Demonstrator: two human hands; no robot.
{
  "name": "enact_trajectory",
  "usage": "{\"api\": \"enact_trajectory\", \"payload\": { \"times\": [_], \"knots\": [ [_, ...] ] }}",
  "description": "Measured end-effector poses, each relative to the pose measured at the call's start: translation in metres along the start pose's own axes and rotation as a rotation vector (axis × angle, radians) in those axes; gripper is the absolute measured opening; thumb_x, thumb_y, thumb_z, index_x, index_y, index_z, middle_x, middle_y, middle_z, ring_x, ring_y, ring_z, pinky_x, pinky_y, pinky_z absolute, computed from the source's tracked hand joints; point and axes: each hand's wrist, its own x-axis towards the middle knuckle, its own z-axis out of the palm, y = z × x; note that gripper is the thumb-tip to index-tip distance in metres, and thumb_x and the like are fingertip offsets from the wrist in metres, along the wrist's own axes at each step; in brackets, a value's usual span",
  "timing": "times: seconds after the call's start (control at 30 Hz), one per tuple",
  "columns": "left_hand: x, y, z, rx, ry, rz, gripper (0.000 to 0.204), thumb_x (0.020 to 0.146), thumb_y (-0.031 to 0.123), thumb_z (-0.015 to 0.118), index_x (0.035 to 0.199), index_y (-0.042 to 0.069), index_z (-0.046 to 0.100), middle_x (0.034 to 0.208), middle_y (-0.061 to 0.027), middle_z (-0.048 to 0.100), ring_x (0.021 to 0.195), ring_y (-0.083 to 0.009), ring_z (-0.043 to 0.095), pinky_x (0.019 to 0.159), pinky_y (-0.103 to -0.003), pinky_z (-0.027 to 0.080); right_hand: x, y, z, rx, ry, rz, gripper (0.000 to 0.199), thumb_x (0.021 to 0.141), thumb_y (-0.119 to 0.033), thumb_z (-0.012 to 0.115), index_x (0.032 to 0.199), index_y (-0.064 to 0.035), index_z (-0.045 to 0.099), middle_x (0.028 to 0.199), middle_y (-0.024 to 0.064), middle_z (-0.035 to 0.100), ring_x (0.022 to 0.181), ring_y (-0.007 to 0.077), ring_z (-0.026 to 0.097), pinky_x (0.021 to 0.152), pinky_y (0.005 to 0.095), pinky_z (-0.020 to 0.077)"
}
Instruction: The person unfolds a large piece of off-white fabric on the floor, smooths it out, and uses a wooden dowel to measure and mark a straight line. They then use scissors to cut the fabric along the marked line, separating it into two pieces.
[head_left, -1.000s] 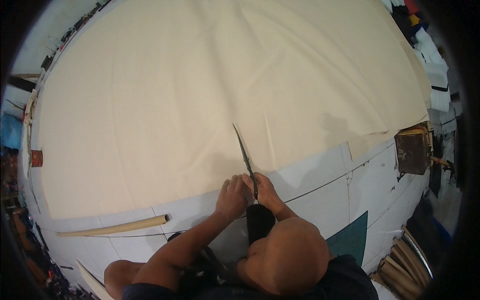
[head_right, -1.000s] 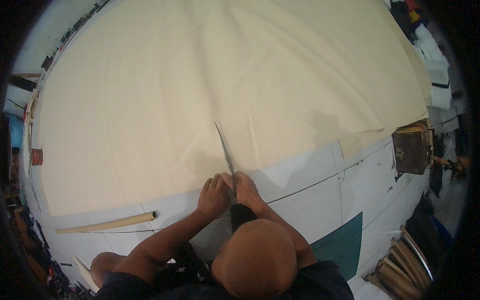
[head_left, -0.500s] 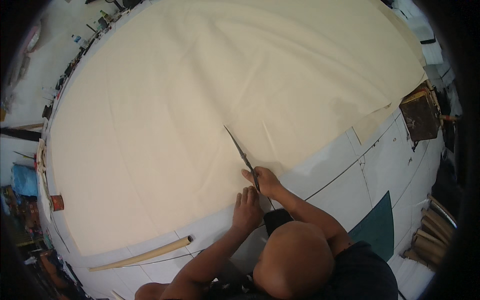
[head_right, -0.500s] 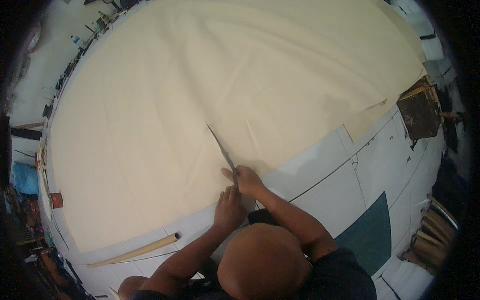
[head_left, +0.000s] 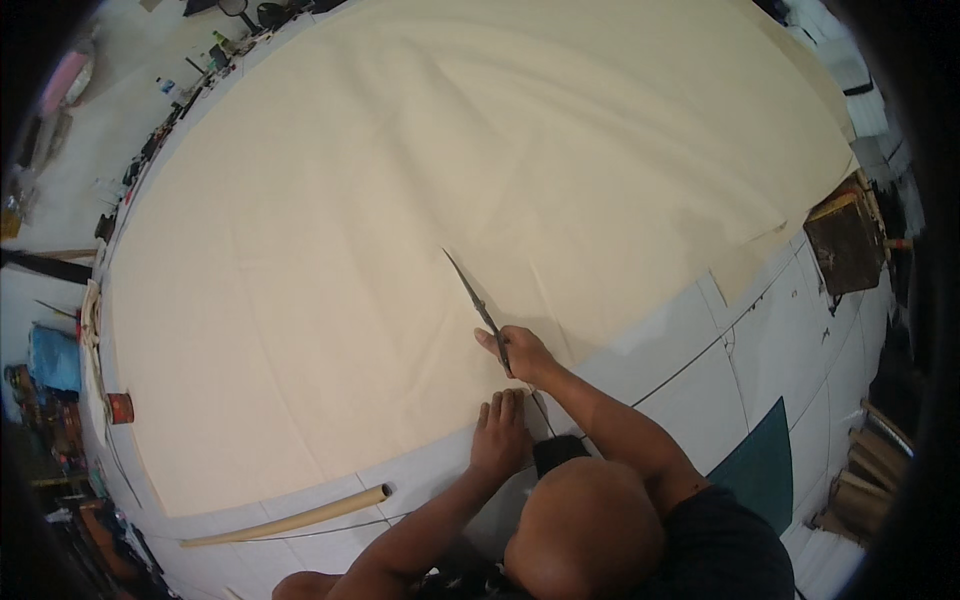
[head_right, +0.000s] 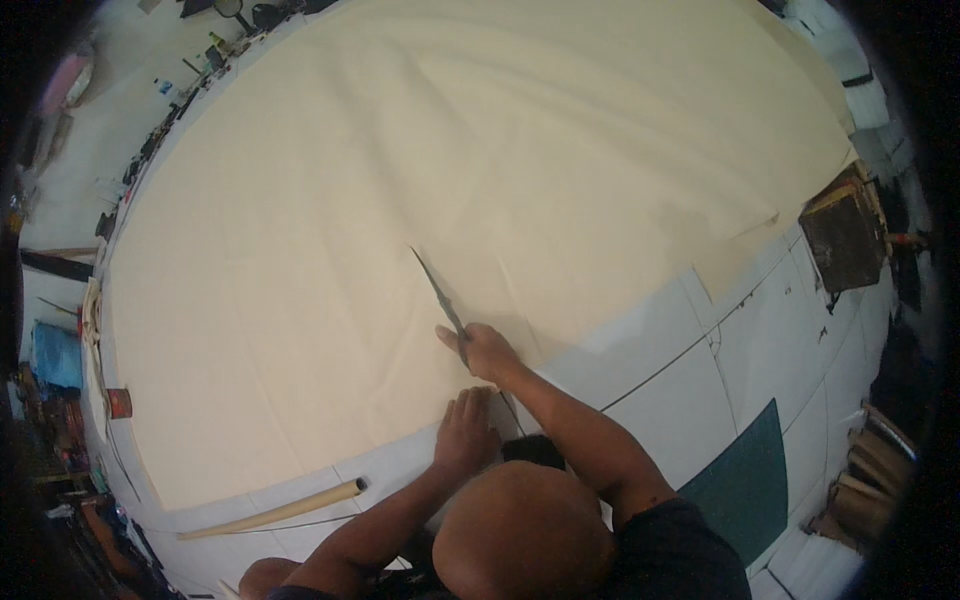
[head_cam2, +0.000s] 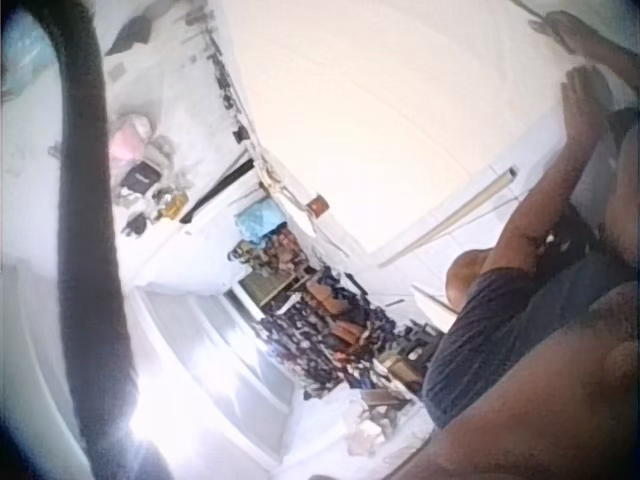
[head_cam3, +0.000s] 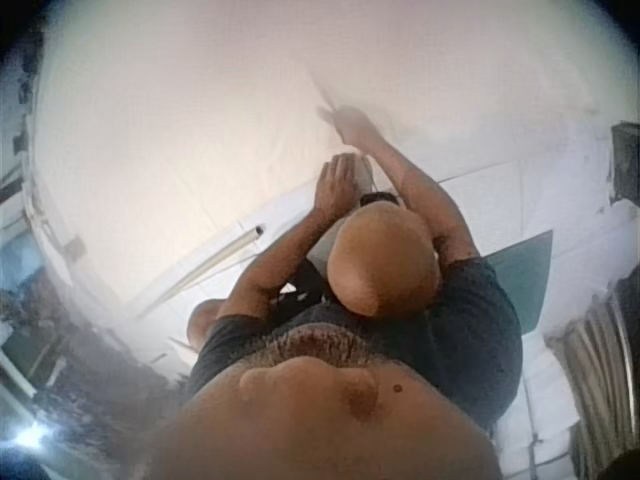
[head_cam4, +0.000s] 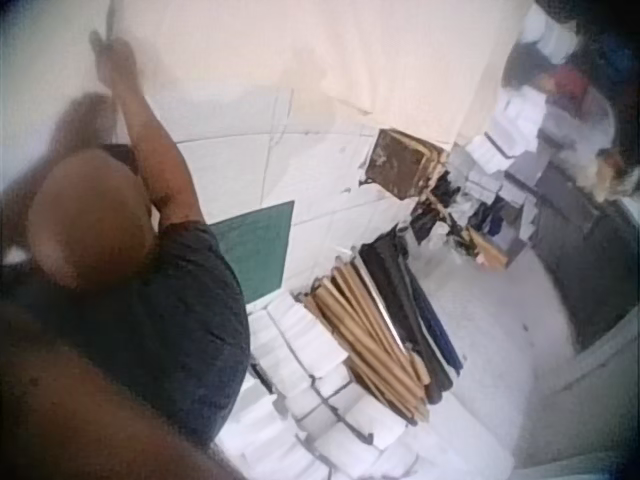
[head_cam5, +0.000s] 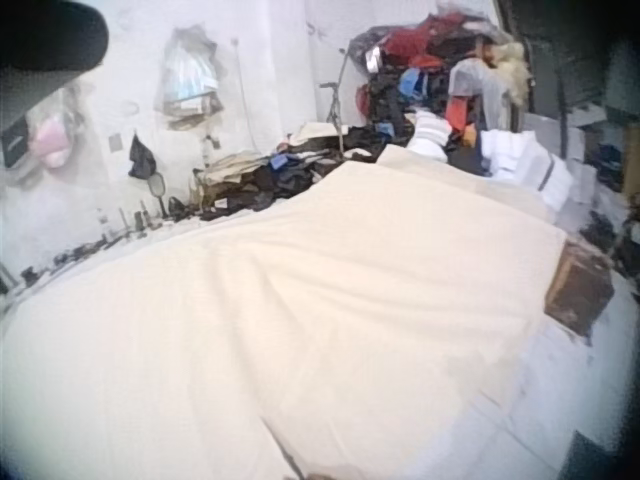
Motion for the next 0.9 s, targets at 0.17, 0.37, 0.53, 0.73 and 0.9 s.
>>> {"api": "enact_trajectory", "payload": {
  "times": [0.17,0.37,0.53,0.73,0.9],
  "knots": [
    [-0.001,-0.001,-0.004,0.013,0.012,0.007,0.068,0.078,0.020,0.061,0.136,-0.005,0.037,0.134,-0.0206,0.042,0.131,-0.0356,0.037,0.110,-0.050,0.030,-0.003,0.000,0.009,0.024,0.113,-0.086,0.062,0.085,-0.062,0.060,0.059,-0.0083,0.046,0.052,0.0041,0.047,0.047,0.0155,0.048,0.047,0.0322,0.0393],
    [0.000,0.000,-0.011,-0.018,-0.037,0.001,0.071,0.078,0.023,0.062,0.138,-0.005,0.034,0.135,-0.0205,0.040,0.131,-0.0358,0.036,0.110,-0.050,0.030,0.034,-0.027,0.007,0.028,0.026,-0.044,0.067,0.085,-0.067,0.056,0.056,-0.0070,0.047,0.052,0.0074,0.049,0.051,0.0199,0.055,0.052,0.0366,0.0429],
    [0.001,0.007,-0.010,-0.012,-0.011,0.009,0.074,0.078,0.023,0.065,0.139,-0.005,0.033,0.132,-0.0212,0.041,0.129,-0.0366,0.037,0.108,-0.050,0.032,0.047,-0.030,0.005,-0.025,0.038,-0.004,0.071,0.084,-0.069,0.054,0.056,-0.0041,0.052,0.055,0.0119,0.055,0.058,0.0255,0.061,0.060,0.0414,0.0477],
    [0.007,0.015,-0.035,-0.067,-0.093,-0.012,0.080,0.081,0.030,0.064,0.144,-0.001,0.027,0.131,-0.0229,0.042,0.124,-0.0390,0.041,0.103,-0.050,0.038,0.039,-0.030,0.008,0.066,0.075,-0.094,0.060,0.086,-0.058,0.063,0.056,-0.0104,0.044,0.048,0.0022,0.046,0.040,0.0120,0.045,0.039,0.0289,0.0382],
    [0.023,0.026,-0.029,0.039,-0.125,-0.120,0.084,0.080,0.037,0.066,0.148,0.008,0.026,0.130,-0.0218,0.043,0.122,-0.0378,0.043,0.096,-0.053,0.042,0.045,-0.034,-0.001,0.179,-0.024,-0.040,0.057,0.087,-0.054,0.065,0.057,-0.0108,0.044,0.049,0.0007,0.045,0.039,0.0109,0.043,0.038,0.0281,0.0358]
  ]
}}
